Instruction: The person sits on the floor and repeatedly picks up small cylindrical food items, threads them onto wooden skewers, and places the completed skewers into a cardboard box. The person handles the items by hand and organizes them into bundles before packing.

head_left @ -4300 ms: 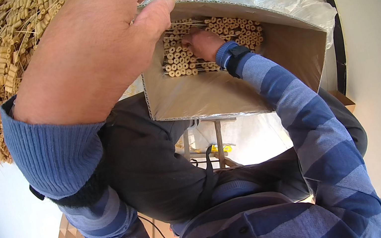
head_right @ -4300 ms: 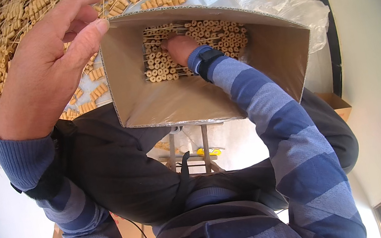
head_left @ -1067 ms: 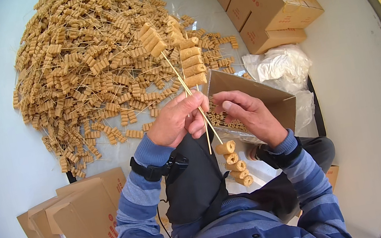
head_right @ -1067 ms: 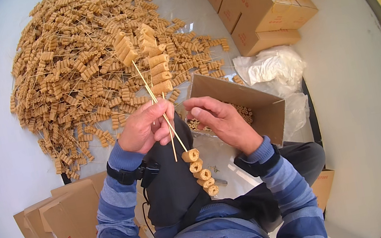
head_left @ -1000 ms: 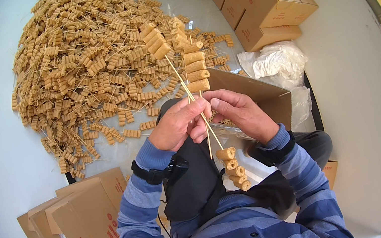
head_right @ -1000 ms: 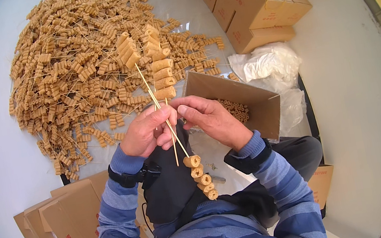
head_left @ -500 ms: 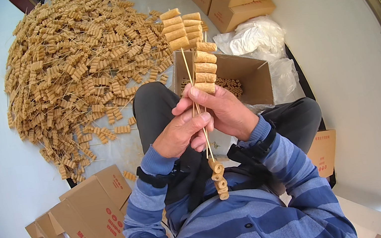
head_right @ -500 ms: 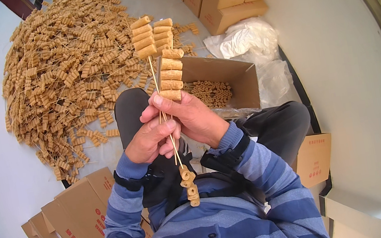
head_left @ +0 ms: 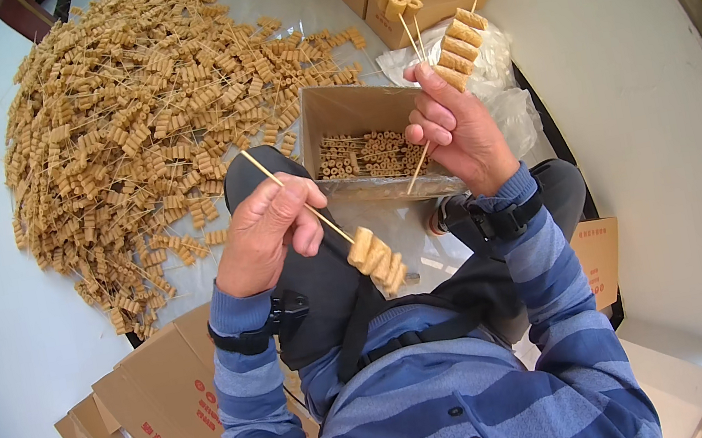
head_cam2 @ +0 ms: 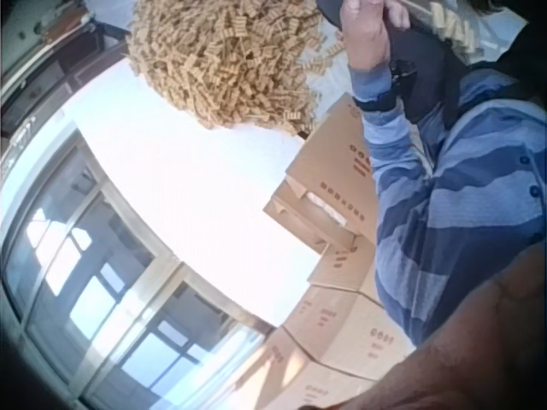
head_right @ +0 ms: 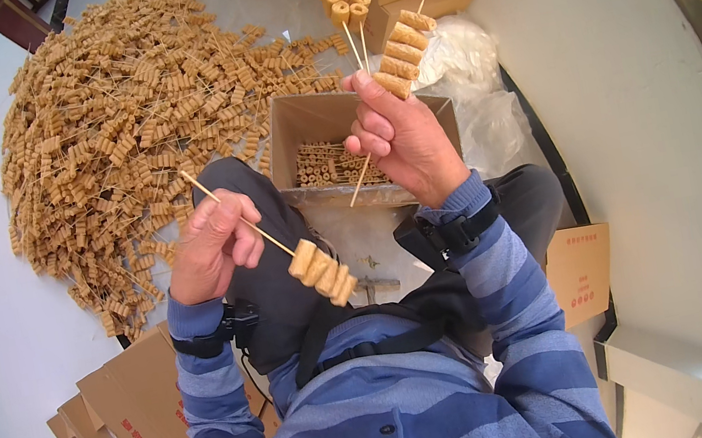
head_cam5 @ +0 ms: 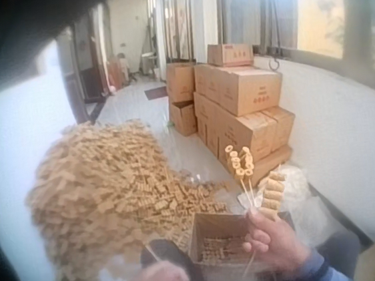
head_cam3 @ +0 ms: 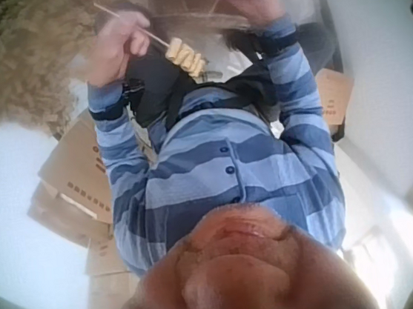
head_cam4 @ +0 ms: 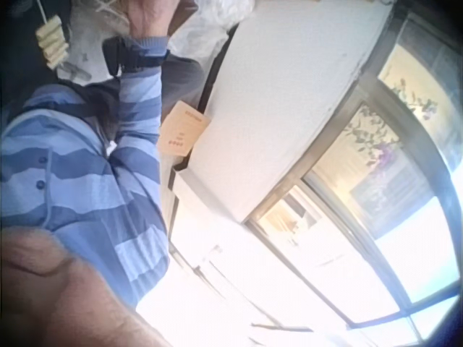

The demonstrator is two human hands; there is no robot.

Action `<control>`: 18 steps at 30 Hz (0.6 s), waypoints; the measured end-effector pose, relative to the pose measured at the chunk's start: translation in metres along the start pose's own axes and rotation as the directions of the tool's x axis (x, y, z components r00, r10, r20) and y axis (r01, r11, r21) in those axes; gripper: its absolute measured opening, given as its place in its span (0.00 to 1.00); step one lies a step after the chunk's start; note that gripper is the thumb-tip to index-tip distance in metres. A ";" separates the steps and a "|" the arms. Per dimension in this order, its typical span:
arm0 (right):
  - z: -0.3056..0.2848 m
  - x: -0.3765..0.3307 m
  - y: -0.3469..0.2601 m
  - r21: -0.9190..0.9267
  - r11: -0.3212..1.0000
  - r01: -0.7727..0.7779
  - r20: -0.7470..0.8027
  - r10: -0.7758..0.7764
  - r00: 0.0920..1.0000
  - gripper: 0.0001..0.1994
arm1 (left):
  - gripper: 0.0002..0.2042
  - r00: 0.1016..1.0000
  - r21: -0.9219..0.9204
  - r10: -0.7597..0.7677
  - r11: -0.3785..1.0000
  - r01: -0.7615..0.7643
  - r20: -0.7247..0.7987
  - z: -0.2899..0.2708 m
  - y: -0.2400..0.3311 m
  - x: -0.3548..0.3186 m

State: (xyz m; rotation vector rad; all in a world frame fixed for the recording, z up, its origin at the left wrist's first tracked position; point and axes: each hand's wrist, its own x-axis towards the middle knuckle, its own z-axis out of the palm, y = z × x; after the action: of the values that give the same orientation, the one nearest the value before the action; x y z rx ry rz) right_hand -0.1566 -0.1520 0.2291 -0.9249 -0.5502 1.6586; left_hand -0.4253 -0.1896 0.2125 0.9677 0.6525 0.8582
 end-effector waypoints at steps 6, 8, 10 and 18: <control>-0.007 -0.025 0.034 -0.148 0.949 -0.279 0.006 0.283 0.959 0.16 | 0.11 0.785 0.943 0.582 0.089 -0.320 0.212 0.028 0.022 0.016; -0.008 -0.027 0.051 -0.106 0.939 -0.327 0.052 0.333 0.941 0.17 | 0.14 0.764 0.916 0.507 -0.185 -0.356 0.400 0.039 0.014 0.024; -0.011 -0.032 0.063 0.000 0.944 -0.331 0.128 0.328 0.936 0.17 | 0.19 0.808 0.895 0.387 -0.165 -0.413 0.445 0.049 0.000 0.025; -0.028 -0.032 0.074 0.077 0.900 -0.428 0.045 0.426 0.904 0.14 | 0.20 0.810 0.853 0.304 -0.329 -0.404 0.501 0.052 -0.038 0.021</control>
State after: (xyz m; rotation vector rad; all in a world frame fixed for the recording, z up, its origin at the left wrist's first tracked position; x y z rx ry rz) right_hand -0.1748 -0.2071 0.1656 -1.0114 -0.3005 2.0746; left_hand -0.3607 -0.2059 0.1987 2.9318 0.9770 0.6848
